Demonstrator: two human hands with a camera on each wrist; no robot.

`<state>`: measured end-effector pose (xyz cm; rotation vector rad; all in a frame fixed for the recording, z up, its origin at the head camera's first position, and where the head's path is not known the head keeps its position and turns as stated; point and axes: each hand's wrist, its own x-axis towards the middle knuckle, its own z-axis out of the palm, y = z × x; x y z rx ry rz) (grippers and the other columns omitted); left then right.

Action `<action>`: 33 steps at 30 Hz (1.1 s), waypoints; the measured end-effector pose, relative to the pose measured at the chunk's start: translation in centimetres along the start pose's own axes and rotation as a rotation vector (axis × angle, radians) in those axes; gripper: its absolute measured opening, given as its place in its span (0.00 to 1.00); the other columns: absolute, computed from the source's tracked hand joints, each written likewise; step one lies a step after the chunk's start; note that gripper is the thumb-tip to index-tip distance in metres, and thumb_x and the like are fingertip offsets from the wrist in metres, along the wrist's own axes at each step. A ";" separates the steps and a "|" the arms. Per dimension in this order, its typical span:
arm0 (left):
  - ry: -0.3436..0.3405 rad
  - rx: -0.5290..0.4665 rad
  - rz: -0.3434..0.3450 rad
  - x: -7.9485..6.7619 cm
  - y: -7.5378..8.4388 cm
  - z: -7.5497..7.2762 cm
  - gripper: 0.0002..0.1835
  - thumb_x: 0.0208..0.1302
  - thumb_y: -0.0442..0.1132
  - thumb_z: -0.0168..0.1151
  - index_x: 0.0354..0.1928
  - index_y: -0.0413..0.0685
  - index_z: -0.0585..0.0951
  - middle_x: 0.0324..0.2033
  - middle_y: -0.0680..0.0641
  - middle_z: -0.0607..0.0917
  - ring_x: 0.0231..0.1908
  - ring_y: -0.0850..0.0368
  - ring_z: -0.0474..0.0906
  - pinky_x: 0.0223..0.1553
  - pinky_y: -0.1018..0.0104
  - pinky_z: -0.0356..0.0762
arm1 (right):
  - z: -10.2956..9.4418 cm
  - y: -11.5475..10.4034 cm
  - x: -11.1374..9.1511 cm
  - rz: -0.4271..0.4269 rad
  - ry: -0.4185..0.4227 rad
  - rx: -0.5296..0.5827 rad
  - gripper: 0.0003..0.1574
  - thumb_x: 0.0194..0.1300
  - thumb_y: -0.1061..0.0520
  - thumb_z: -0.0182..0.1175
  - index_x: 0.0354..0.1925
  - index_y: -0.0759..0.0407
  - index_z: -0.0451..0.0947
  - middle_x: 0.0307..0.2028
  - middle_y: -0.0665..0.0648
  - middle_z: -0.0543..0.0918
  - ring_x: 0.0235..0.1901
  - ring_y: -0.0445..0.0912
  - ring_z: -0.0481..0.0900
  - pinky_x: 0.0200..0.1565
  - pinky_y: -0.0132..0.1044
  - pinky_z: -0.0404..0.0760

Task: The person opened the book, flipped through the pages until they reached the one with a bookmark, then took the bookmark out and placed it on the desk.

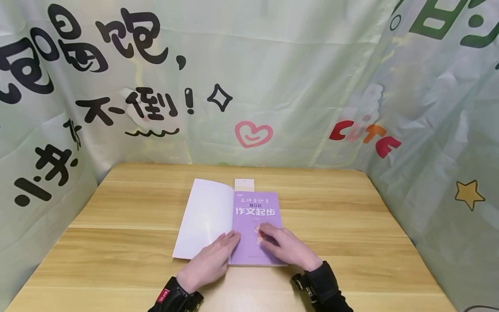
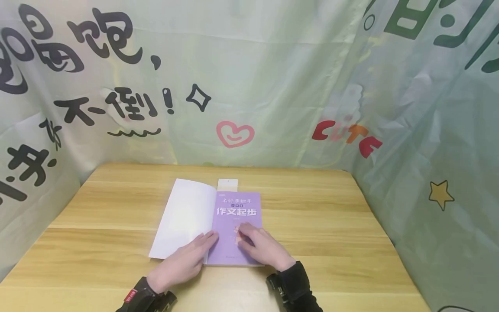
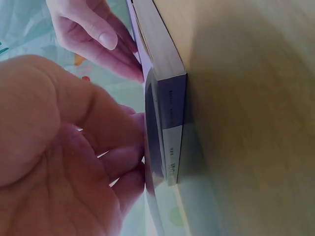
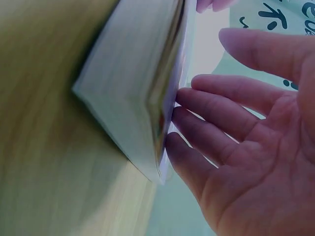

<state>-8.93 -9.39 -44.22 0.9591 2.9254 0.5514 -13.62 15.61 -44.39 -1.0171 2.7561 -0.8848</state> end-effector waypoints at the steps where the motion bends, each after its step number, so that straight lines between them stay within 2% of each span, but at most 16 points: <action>1: 0.001 -0.003 -0.001 0.0 0.0 0.1 0.30 0.64 0.26 0.54 0.69 0.30 0.68 0.68 0.33 0.74 0.71 0.41 0.70 0.74 0.48 0.67 | 0.0 0.0 0.0 0.007 -0.008 -0.003 0.18 0.70 0.59 0.60 0.55 0.63 0.78 0.52 0.59 0.84 0.49 0.50 0.85 0.57 0.47 0.85; 6: -0.006 -0.010 -0.004 0.1 0.1 0.4 0.28 0.70 0.37 0.56 0.68 0.30 0.70 0.69 0.32 0.72 0.72 0.41 0.68 0.75 0.47 0.66 | -0.2 0.0 -0.3 0.030 -0.035 -0.009 0.28 0.69 0.58 0.61 0.64 0.66 0.74 0.64 0.66 0.79 0.61 0.57 0.81 0.64 0.54 0.79; 13: -0.027 -0.034 -0.015 0.0 0.1 0.7 0.37 0.67 0.52 0.64 0.68 0.30 0.70 0.71 0.33 0.70 0.73 0.41 0.65 0.76 0.45 0.63 | -0.5 -0.2 -0.5 0.045 -0.068 -0.012 0.33 0.67 0.56 0.62 0.67 0.68 0.72 0.67 0.69 0.75 0.66 0.62 0.75 0.69 0.58 0.73; 21: 0.003 -0.032 -0.043 0.3 0.4 1.0 0.40 0.62 0.49 0.70 0.68 0.30 0.70 0.71 0.33 0.70 0.73 0.40 0.66 0.75 0.45 0.63 | -0.7 -0.2 -0.4 0.067 -0.114 -0.027 0.38 0.65 0.54 0.66 0.68 0.68 0.70 0.70 0.70 0.71 0.71 0.64 0.69 0.72 0.60 0.67; 33: 0.006 -0.047 -0.061 0.3 0.5 1.1 0.39 0.62 0.50 0.69 0.68 0.30 0.71 0.71 0.34 0.71 0.73 0.41 0.66 0.75 0.46 0.64 | -0.7 -0.7 -0.9 0.103 -0.199 -0.008 0.53 0.53 0.44 0.76 0.71 0.61 0.68 0.74 0.65 0.65 0.75 0.61 0.63 0.73 0.66 0.63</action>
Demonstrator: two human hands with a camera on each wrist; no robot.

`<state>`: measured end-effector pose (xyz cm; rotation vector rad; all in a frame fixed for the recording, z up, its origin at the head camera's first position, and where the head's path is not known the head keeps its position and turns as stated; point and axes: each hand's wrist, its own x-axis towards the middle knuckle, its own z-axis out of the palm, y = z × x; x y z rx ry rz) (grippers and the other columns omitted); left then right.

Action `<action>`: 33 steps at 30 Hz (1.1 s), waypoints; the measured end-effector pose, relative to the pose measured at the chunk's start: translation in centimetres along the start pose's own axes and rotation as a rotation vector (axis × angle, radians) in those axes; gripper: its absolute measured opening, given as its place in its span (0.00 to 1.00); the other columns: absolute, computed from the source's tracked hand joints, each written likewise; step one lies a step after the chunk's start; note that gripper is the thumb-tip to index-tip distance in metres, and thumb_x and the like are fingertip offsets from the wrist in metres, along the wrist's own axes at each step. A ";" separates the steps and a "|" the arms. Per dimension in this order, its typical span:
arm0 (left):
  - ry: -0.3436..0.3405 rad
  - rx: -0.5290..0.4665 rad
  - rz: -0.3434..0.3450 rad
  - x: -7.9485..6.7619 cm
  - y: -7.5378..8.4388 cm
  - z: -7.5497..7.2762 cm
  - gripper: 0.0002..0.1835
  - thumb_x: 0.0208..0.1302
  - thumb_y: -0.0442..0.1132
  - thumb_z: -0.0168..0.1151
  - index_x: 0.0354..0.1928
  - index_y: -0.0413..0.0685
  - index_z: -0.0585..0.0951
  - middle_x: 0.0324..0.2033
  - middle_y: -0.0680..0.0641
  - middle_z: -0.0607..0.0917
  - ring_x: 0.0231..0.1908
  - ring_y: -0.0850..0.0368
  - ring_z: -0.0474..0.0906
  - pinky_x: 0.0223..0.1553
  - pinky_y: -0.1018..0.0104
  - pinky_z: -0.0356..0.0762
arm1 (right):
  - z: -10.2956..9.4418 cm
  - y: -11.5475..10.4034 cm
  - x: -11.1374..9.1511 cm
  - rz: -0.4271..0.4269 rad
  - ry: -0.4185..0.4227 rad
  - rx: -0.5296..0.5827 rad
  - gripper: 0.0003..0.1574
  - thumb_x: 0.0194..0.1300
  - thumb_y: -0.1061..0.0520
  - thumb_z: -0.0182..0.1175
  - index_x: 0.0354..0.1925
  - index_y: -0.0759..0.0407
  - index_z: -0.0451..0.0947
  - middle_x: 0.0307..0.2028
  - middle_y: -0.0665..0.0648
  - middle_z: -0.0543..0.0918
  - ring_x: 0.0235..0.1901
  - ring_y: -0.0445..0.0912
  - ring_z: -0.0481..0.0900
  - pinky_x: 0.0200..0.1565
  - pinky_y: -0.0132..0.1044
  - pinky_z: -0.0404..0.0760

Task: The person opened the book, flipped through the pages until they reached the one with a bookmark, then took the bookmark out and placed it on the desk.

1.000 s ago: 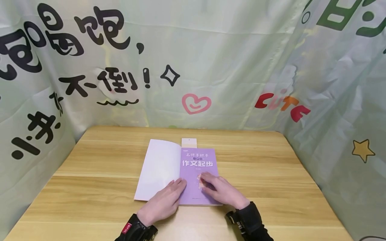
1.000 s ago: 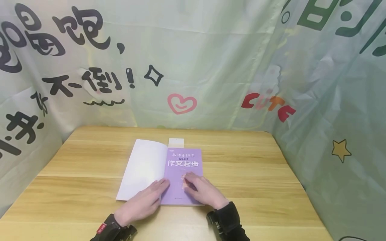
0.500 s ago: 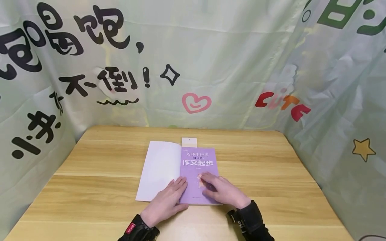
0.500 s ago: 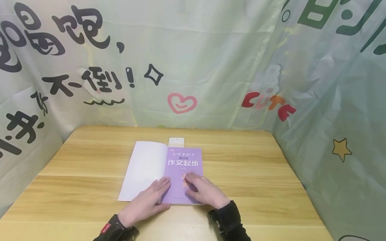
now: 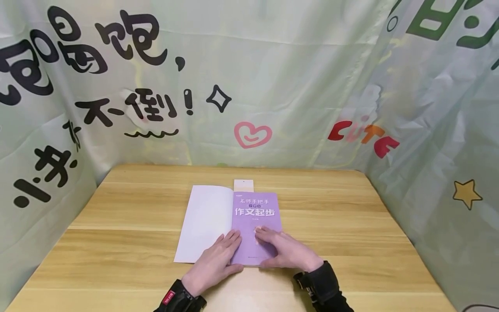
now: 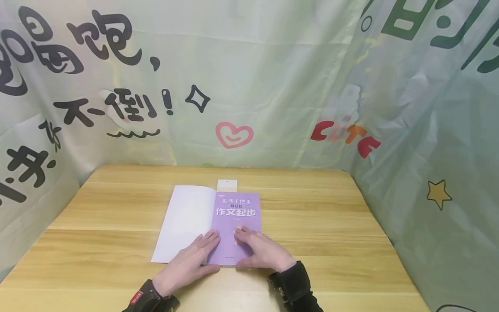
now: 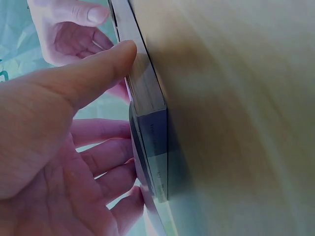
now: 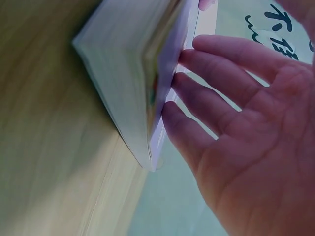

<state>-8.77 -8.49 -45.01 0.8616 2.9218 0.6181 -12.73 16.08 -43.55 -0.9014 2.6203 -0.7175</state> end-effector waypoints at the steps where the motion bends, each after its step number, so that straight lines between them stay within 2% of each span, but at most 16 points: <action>1: -0.001 0.000 0.000 0.0 0.0 0.0 0.39 0.62 0.50 0.69 0.68 0.30 0.71 0.71 0.34 0.71 0.73 0.41 0.66 0.75 0.46 0.63 | 0.0 0.0 0.0 0.004 -0.006 0.002 0.54 0.52 0.44 0.76 0.72 0.60 0.68 0.75 0.65 0.65 0.75 0.61 0.63 0.73 0.66 0.63; 8: -0.009 0.000 -0.005 0.0 0.0 0.0 0.39 0.63 0.50 0.69 0.68 0.30 0.71 0.71 0.34 0.70 0.74 0.41 0.65 0.75 0.46 0.63 | 0.0 -0.2 0.0 0.006 -0.026 -0.010 0.57 0.48 0.45 0.78 0.71 0.60 0.68 0.75 0.64 0.65 0.76 0.60 0.62 0.73 0.67 0.63; 15: -0.006 0.001 0.001 -0.1 0.0 0.0 0.39 0.63 0.49 0.69 0.68 0.30 0.71 0.71 0.34 0.71 0.73 0.41 0.65 0.75 0.46 0.63 | 0.3 -0.5 0.3 -0.051 -0.022 -0.058 0.57 0.48 0.47 0.79 0.71 0.66 0.67 0.73 0.68 0.66 0.74 0.61 0.63 0.74 0.59 0.64; 21: -0.013 -0.018 -0.008 0.0 0.0 -0.1 0.39 0.63 0.49 0.68 0.68 0.30 0.70 0.71 0.33 0.69 0.74 0.40 0.64 0.76 0.45 0.62 | 0.7 -1.0 0.4 -0.047 -0.019 -0.096 0.59 0.47 0.47 0.79 0.71 0.66 0.66 0.74 0.67 0.65 0.75 0.61 0.62 0.75 0.57 0.64; 33: -0.011 -0.013 0.000 -0.1 0.0 0.0 0.39 0.63 0.50 0.68 0.68 0.30 0.70 0.71 0.33 0.69 0.74 0.40 0.64 0.75 0.44 0.63 | 1.0 -1.6 0.4 -0.041 -0.010 -0.158 0.49 0.51 0.51 0.76 0.68 0.66 0.71 0.73 0.65 0.67 0.74 0.60 0.64 0.74 0.57 0.66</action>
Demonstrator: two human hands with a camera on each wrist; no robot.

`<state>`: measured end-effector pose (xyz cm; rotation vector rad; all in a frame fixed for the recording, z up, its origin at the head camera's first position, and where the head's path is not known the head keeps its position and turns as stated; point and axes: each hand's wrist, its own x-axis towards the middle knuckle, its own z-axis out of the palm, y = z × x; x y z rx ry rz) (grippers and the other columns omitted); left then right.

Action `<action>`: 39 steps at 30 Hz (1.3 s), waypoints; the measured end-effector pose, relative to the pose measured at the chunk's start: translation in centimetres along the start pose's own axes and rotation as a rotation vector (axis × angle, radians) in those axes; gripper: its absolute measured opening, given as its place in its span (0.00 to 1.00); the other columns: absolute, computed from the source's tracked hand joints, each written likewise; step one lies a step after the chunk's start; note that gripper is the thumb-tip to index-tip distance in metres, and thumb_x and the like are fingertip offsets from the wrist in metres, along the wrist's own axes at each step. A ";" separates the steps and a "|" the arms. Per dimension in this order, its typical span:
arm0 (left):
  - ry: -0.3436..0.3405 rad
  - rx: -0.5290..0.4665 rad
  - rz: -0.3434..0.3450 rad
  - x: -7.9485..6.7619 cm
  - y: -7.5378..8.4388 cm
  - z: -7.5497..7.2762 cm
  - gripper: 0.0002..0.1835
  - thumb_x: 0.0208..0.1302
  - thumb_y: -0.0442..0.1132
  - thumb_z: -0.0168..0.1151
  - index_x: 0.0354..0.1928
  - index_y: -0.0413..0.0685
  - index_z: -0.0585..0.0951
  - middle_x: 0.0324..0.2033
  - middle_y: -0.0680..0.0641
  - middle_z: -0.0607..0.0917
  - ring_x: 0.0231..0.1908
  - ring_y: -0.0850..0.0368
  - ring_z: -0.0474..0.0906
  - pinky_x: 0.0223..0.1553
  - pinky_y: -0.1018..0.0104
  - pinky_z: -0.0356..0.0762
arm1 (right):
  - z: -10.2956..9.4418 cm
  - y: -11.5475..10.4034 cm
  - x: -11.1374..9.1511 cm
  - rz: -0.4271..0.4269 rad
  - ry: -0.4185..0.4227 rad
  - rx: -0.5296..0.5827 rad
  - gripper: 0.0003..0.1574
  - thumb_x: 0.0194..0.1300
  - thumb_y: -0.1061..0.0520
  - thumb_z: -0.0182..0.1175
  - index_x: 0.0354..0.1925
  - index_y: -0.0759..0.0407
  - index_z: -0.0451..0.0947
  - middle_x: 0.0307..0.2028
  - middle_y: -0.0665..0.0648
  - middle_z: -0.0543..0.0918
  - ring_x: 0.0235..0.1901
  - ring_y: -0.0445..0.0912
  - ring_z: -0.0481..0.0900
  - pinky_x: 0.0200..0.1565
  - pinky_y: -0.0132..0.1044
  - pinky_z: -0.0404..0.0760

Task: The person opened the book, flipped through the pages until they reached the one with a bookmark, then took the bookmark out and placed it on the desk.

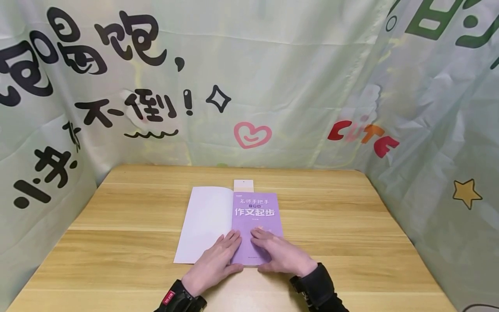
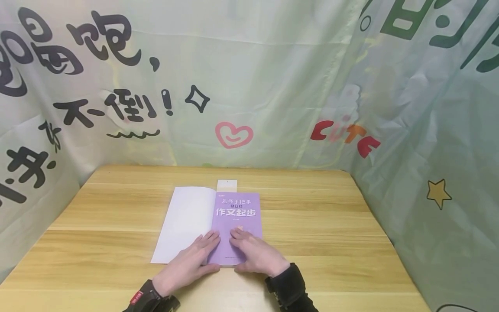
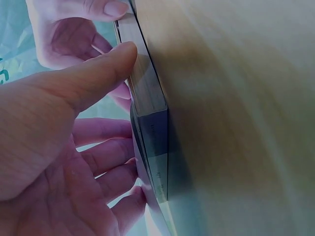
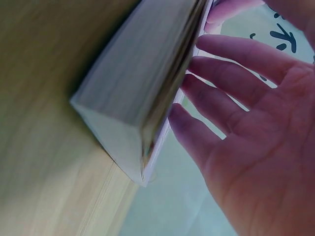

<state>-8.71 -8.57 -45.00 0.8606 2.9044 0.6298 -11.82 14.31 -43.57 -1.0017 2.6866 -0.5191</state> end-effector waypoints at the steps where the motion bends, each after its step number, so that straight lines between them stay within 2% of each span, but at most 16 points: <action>1: 0.001 0.000 0.001 0.0 0.0 0.0 0.39 0.63 0.50 0.68 0.68 0.30 0.70 0.71 0.33 0.69 0.74 0.40 0.64 0.75 0.44 0.63 | 0.0 0.0 0.0 -0.002 0.001 0.001 0.48 0.52 0.51 0.76 0.67 0.66 0.71 0.73 0.65 0.67 0.74 0.60 0.64 0.74 0.57 0.66; 18: 0.006 -0.009 0.007 0.0 -0.1 0.1 0.39 0.63 0.49 0.68 0.68 0.29 0.70 0.71 0.33 0.70 0.74 0.40 0.65 0.75 0.44 0.63 | -0.9 0.5 -0.5 -0.016 -0.005 0.053 0.39 0.54 0.52 0.75 0.62 0.63 0.78 0.71 0.63 0.71 0.71 0.60 0.69 0.72 0.58 0.67; 25: 0.000 -0.019 0.002 0.1 -0.1 0.1 0.39 0.63 0.49 0.68 0.68 0.29 0.70 0.71 0.33 0.69 0.74 0.40 0.64 0.75 0.45 0.62 | -1.4 0.7 -0.6 -0.025 -0.018 0.092 0.32 0.54 0.57 0.73 0.58 0.63 0.81 0.68 0.62 0.76 0.70 0.60 0.71 0.72 0.58 0.68; 39: -0.011 -0.033 -0.011 0.1 0.0 0.1 0.40 0.63 0.50 0.69 0.69 0.30 0.70 0.72 0.33 0.69 0.74 0.40 0.63 0.76 0.44 0.61 | -2.1 1.0 -1.0 -0.035 -0.025 0.118 0.30 0.53 0.64 0.68 0.57 0.63 0.82 0.61 0.62 0.82 0.63 0.58 0.79 0.66 0.54 0.78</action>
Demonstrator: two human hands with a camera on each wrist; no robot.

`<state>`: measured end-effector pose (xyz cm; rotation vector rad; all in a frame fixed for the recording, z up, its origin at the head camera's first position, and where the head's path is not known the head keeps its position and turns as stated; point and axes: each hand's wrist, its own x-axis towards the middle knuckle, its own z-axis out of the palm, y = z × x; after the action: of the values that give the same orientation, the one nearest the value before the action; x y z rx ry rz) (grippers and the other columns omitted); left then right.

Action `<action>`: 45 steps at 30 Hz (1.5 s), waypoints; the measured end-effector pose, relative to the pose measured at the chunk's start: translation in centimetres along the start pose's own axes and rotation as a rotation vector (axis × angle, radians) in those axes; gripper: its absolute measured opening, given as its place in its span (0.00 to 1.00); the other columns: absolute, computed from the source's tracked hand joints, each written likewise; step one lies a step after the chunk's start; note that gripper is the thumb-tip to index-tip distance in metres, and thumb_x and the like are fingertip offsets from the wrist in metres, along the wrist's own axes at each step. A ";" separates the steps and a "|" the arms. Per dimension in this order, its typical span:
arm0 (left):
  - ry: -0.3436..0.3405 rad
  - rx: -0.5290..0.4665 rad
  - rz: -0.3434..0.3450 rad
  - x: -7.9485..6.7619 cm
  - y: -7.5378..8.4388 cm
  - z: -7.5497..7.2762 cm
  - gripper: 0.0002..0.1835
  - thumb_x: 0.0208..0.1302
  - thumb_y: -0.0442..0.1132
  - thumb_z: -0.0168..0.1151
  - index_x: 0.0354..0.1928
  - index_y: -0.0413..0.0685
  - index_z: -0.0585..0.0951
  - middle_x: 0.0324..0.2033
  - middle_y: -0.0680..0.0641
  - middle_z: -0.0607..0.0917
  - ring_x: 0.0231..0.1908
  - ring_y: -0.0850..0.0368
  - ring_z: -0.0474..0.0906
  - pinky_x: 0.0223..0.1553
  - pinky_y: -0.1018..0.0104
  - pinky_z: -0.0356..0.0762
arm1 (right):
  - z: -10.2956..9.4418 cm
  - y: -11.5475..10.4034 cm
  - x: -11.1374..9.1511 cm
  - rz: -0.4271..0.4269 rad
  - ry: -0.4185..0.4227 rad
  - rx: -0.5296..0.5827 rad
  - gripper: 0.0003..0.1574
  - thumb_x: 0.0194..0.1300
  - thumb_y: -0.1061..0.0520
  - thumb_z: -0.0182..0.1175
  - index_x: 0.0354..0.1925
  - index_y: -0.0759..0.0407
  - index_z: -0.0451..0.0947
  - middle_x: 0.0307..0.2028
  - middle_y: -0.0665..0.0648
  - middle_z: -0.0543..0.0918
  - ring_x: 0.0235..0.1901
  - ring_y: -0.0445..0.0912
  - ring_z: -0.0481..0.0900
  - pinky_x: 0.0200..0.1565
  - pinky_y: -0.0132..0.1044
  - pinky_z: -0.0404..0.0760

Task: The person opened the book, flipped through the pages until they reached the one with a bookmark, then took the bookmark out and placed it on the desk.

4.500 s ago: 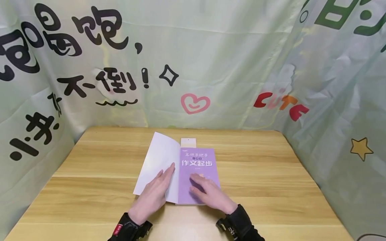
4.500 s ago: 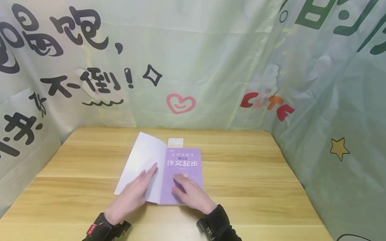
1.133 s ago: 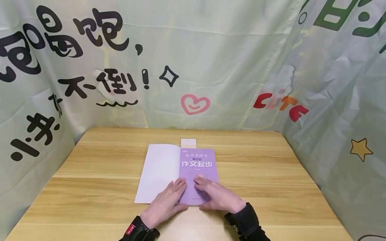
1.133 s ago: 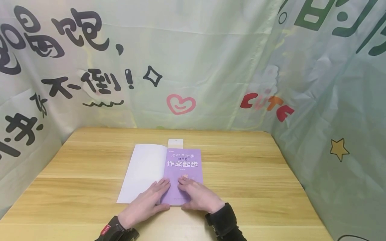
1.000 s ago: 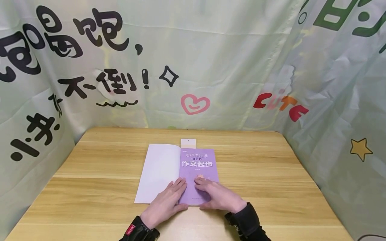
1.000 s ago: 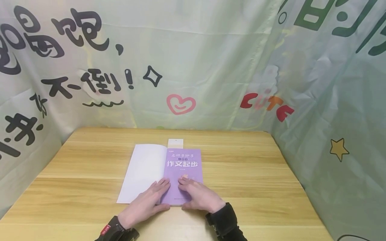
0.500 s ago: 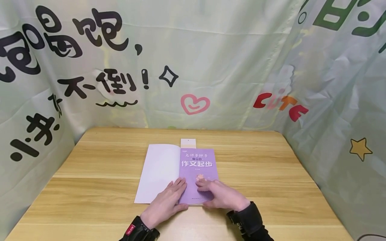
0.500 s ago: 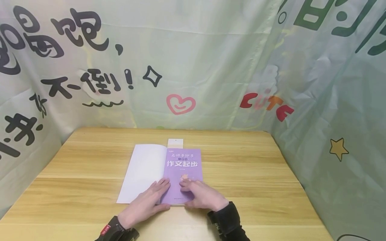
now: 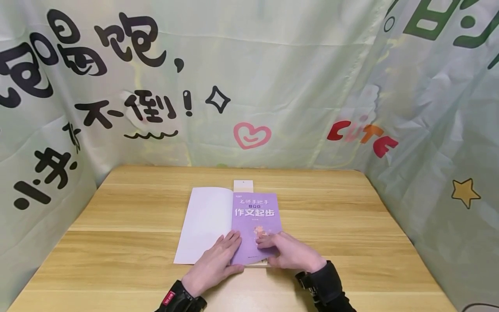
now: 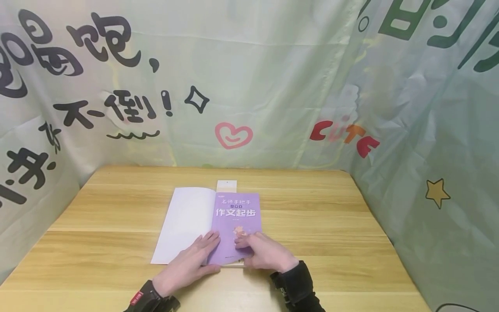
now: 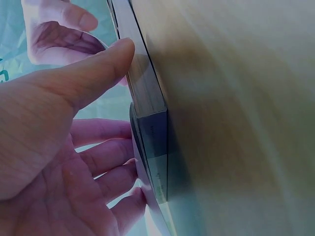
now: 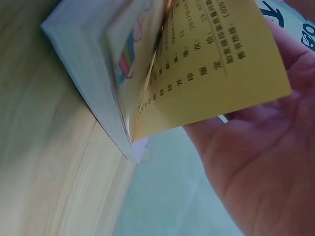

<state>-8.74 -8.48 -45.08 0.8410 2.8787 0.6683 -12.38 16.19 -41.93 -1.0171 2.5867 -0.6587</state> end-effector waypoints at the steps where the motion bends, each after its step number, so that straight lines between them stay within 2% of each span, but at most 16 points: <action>1: 0.002 0.001 0.000 0.0 0.0 0.0 0.40 0.63 0.50 0.69 0.69 0.30 0.70 0.72 0.33 0.69 0.74 0.40 0.63 0.76 0.44 0.61 | 0.0 0.0 0.0 -0.003 0.003 -0.003 0.29 0.53 0.64 0.68 0.56 0.62 0.82 0.60 0.61 0.83 0.62 0.57 0.80 0.64 0.53 0.80; 7: 0.010 0.009 0.003 -0.1 0.0 0.1 0.40 0.63 0.51 0.68 0.68 0.30 0.70 0.71 0.33 0.69 0.74 0.40 0.64 0.76 0.44 0.62 | 0.0 0.2 0.1 -0.020 0.051 -0.014 0.25 0.53 0.65 0.67 0.52 0.57 0.86 0.55 0.56 0.88 0.61 0.57 0.80 0.64 0.54 0.80; 15: 0.000 -0.005 -0.002 -0.1 0.2 0.0 0.40 0.64 0.52 0.68 0.68 0.30 0.70 0.72 0.33 0.69 0.74 0.40 0.64 0.76 0.43 0.61 | 0.0 0.2 0.1 -0.022 0.103 -0.010 0.21 0.55 0.66 0.65 0.49 0.59 0.86 0.56 0.60 0.86 0.62 0.59 0.79 0.70 0.61 0.71; 18: -0.001 -0.001 0.000 -0.1 0.2 0.0 0.40 0.64 0.52 0.67 0.68 0.30 0.70 0.72 0.33 0.69 0.74 0.40 0.63 0.76 0.42 0.61 | 0.0 0.2 0.1 -0.036 0.135 -0.021 0.19 0.56 0.66 0.66 0.47 0.59 0.86 0.54 0.59 0.88 0.59 0.55 0.82 0.71 0.61 0.68; 20: 0.003 0.003 0.004 -0.1 0.2 0.0 0.39 0.65 0.52 0.67 0.68 0.29 0.70 0.72 0.33 0.69 0.74 0.40 0.64 0.76 0.42 0.62 | 0.0 0.2 0.2 -0.059 0.171 -0.036 0.17 0.56 0.67 0.66 0.45 0.57 0.87 0.50 0.56 0.89 0.55 0.51 0.85 0.69 0.57 0.74; 23: 0.008 0.009 0.009 -0.1 0.2 0.0 0.39 0.65 0.52 0.66 0.68 0.29 0.70 0.72 0.33 0.69 0.74 0.40 0.64 0.75 0.42 0.62 | 0.1 0.3 0.3 -0.104 0.240 -0.061 0.17 0.55 0.68 0.67 0.44 0.55 0.87 0.44 0.51 0.91 0.46 0.45 0.85 0.58 0.46 0.84; 26: 0.009 0.010 0.013 0.0 0.2 0.1 0.38 0.66 0.52 0.65 0.68 0.30 0.70 0.72 0.33 0.69 0.74 0.40 0.64 0.75 0.42 0.62 | 0.0 0.4 0.4 -0.149 0.306 -0.085 0.19 0.53 0.69 0.68 0.44 0.56 0.87 0.42 0.50 0.91 0.42 0.42 0.83 0.49 0.38 0.86; 33: 0.009 0.006 0.016 0.0 0.1 0.2 0.38 0.67 0.51 0.65 0.69 0.31 0.70 0.72 0.34 0.69 0.74 0.41 0.64 0.75 0.42 0.62 | 0.1 0.5 0.7 -0.268 0.482 -0.160 0.22 0.46 0.71 0.71 0.43 0.58 0.87 0.42 0.53 0.91 0.46 0.47 0.86 0.61 0.56 0.80; 39: 0.020 0.004 0.025 0.0 0.1 0.2 0.37 0.66 0.50 0.66 0.69 0.31 0.70 0.71 0.34 0.70 0.73 0.41 0.66 0.75 0.41 0.62 | 0.3 0.6 1.0 -0.327 0.595 -0.163 0.24 0.43 0.73 0.73 0.42 0.59 0.87 0.42 0.55 0.90 0.48 0.51 0.85 0.58 0.54 0.82; 45: 0.030 -0.009 0.036 0.0 0.0 0.3 0.37 0.68 0.51 0.64 0.70 0.33 0.69 0.71 0.35 0.70 0.73 0.41 0.66 0.75 0.40 0.62 | 0.4 0.6 1.2 -0.375 0.667 -0.177 0.23 0.43 0.72 0.74 0.42 0.60 0.87 0.43 0.56 0.90 0.50 0.55 0.83 0.57 0.53 0.83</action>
<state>-8.66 -8.33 -45.31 0.8907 2.8915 0.7022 -13.39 15.60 -42.69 -1.5860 3.0792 -1.0182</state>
